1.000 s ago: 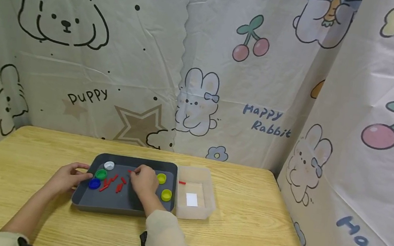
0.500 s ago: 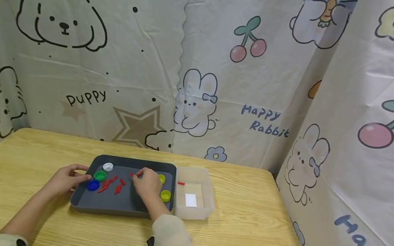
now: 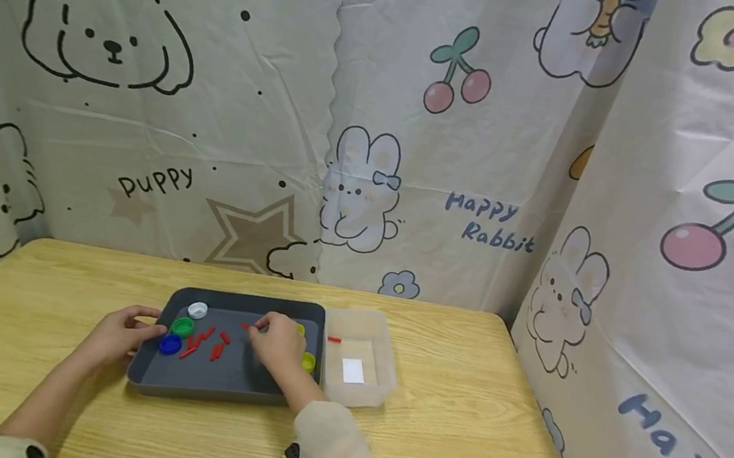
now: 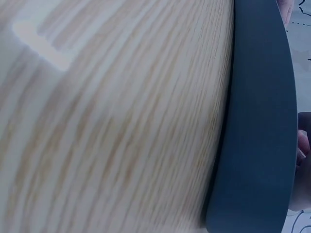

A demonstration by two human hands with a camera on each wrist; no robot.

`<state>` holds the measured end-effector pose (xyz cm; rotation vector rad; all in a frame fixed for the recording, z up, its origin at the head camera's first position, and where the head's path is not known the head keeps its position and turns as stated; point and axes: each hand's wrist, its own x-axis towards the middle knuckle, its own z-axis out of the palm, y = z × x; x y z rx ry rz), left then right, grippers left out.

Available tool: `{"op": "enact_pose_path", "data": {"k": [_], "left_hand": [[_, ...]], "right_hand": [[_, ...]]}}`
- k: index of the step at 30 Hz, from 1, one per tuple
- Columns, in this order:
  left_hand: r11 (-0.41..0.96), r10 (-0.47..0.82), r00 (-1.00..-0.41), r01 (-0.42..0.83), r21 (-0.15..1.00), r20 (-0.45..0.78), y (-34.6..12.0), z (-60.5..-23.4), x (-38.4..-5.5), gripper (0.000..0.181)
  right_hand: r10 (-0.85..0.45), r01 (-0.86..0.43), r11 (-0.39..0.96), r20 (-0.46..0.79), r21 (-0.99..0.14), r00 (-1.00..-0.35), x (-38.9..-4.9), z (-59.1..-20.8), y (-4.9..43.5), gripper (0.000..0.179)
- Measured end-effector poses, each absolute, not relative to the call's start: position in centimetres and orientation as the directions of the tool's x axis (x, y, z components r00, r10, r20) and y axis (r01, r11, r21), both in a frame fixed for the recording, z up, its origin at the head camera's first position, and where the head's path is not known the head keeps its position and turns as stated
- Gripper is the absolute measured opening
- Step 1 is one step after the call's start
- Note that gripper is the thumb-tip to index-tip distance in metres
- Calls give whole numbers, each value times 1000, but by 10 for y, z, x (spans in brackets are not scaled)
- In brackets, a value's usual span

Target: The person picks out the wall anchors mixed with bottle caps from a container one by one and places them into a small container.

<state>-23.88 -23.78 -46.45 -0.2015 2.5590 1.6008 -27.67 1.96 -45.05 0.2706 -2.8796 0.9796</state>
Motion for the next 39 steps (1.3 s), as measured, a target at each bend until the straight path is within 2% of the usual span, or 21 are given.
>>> {"op": "enact_pose_path", "data": {"k": [8,17,25,39], "left_hand": [[447,-54,-987,-161,880,-153,-238,-466,-240,55],[450,-62,-987,-159,879,-146,-236,-467,-241,53],[501,-93,-988,-153,852,-123,-234,-468,-241,50],[564,-136,-989,-132,815,-66,-233,-474,-240,49]], "right_hand": [[-179,-252,770,180,-586,-967,-276,-449,26,9],[-195,-260,757,173,-599,-965,-274,-446,37,9],[-223,-281,742,171,-609,-960,-272,-440,45,9],[-270,-361,716,240,-598,-933,-270,-432,57,10]]}}
